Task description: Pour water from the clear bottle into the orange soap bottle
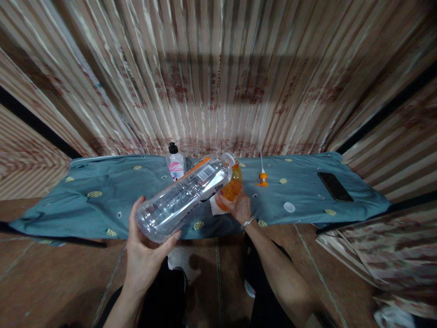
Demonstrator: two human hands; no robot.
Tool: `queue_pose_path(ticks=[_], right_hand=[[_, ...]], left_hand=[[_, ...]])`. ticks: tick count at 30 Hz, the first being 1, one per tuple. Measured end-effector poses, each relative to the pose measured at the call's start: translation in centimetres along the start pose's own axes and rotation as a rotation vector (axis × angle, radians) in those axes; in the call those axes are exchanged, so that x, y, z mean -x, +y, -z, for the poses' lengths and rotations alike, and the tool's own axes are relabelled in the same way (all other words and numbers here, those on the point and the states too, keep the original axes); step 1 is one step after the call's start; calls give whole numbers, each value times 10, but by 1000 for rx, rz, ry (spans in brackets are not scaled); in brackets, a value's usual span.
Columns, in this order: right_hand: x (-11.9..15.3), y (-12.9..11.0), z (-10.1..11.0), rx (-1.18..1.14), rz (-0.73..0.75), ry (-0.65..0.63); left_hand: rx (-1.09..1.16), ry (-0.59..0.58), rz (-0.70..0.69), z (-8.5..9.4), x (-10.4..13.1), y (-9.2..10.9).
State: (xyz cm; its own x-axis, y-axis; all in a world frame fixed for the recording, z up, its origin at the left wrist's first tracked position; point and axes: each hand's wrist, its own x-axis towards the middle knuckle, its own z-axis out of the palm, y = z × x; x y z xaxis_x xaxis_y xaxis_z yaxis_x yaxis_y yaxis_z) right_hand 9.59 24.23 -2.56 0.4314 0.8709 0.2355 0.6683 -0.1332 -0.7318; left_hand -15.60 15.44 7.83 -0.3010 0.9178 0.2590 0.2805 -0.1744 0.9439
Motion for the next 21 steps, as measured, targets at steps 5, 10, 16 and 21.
queue_pose_path(ticks=[5, 10, 16, 21], right_hand=[[0, 0, 2, 3, -4, -15], [0, -3, 3, -2, -4, -23], [0, -5, 4, -8, -15, -18], [0, -3, 3, -10, -9, -13]], left_hand=[[23, -6, 31, -1, 1, 1], [29, 11, 14, -2, 2, 6], [25, 17, 14, -2, 2, 5], [-8, -11, -25, 1, -3, -2]])
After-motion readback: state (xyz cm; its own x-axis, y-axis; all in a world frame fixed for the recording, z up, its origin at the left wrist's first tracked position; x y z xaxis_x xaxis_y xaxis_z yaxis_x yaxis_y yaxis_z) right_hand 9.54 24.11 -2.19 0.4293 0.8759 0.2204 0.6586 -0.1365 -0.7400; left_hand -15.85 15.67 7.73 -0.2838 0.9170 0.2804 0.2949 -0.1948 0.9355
